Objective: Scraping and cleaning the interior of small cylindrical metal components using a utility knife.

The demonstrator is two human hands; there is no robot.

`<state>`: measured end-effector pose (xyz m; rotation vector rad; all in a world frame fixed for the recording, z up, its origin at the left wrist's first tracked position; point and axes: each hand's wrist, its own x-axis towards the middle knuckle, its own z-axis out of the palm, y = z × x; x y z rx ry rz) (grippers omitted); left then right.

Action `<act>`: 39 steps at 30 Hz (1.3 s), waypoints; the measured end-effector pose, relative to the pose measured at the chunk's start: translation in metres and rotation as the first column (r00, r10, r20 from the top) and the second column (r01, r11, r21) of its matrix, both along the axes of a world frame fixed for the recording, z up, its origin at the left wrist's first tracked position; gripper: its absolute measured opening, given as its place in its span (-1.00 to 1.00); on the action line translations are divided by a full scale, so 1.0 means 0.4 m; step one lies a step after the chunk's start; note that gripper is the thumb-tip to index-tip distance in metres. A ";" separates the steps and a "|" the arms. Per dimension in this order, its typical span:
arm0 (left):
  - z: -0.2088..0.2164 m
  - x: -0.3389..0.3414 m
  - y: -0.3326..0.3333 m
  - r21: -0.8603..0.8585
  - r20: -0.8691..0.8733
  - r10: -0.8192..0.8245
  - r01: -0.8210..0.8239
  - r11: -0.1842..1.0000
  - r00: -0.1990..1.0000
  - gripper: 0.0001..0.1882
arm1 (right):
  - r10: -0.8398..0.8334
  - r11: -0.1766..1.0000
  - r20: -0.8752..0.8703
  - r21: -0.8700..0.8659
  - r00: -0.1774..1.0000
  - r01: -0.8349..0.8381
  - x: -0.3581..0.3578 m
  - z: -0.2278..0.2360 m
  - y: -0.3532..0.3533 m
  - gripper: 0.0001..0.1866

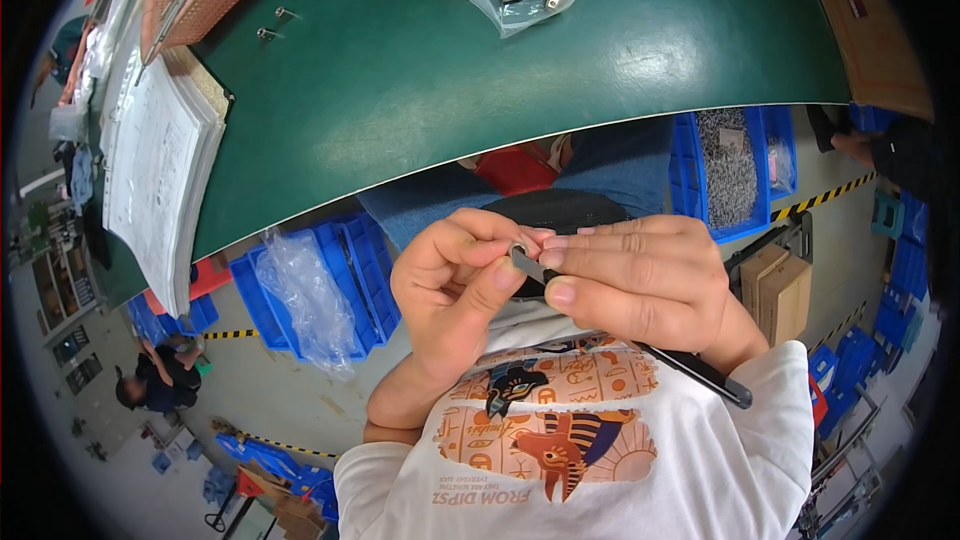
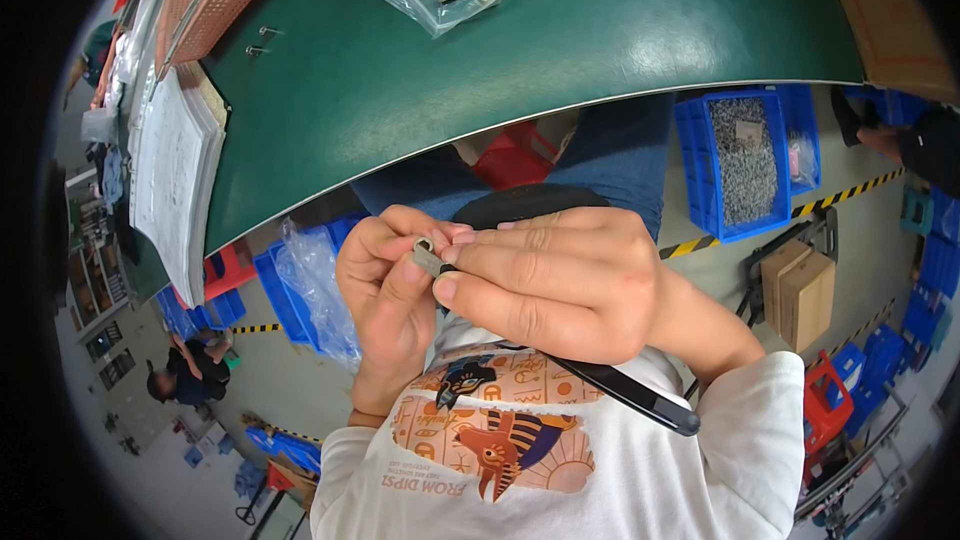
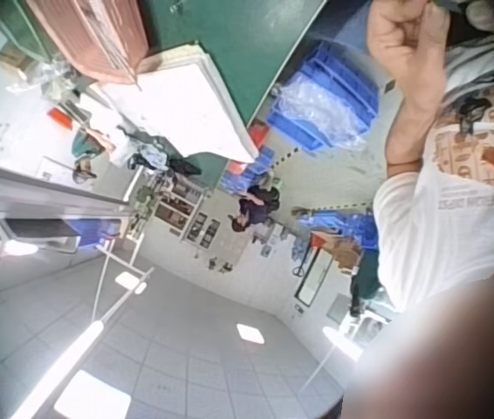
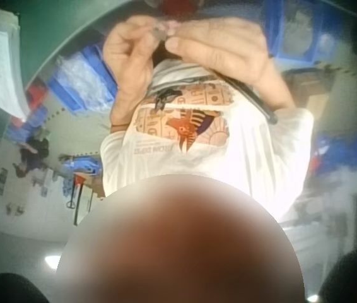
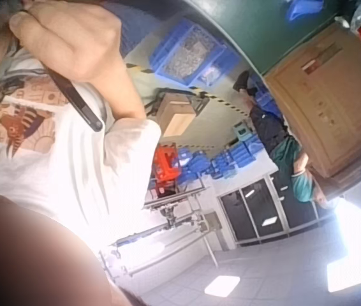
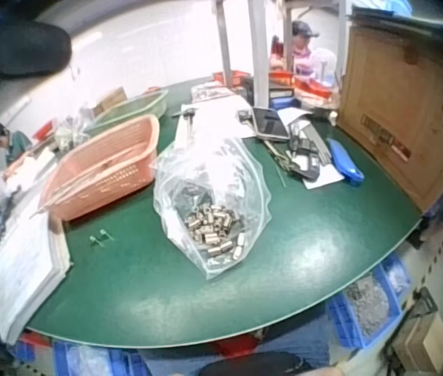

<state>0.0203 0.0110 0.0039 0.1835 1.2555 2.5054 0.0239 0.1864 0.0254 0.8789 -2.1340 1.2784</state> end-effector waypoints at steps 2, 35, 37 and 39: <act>0.003 0.001 0.001 -0.003 -0.009 -0.004 0.004 1.000 1.000 -0.92 | 0.016 1.000 0.018 -0.019 1.000 -0.016 -0.001 0.002 0.001 -0.83; 0.012 0.003 0.006 -0.091 0.033 0.013 -0.010 0.996 0.999 -0.94 | -0.051 0.997 -0.030 0.055 0.998 0.052 0.014 0.000 -0.002 -0.77; 0.013 0.002 0.006 -0.091 0.030 0.008 -0.005 0.996 1.000 -0.94 | -0.021 0.999 0.001 0.032 1.000 0.021 0.010 0.001 0.002 -0.78; 0.013 0.002 0.005 -0.095 0.025 0.004 -0.002 0.995 1.000 -0.94 | -0.015 1.000 0.004 0.023 1.000 0.014 0.008 0.001 0.005 -0.78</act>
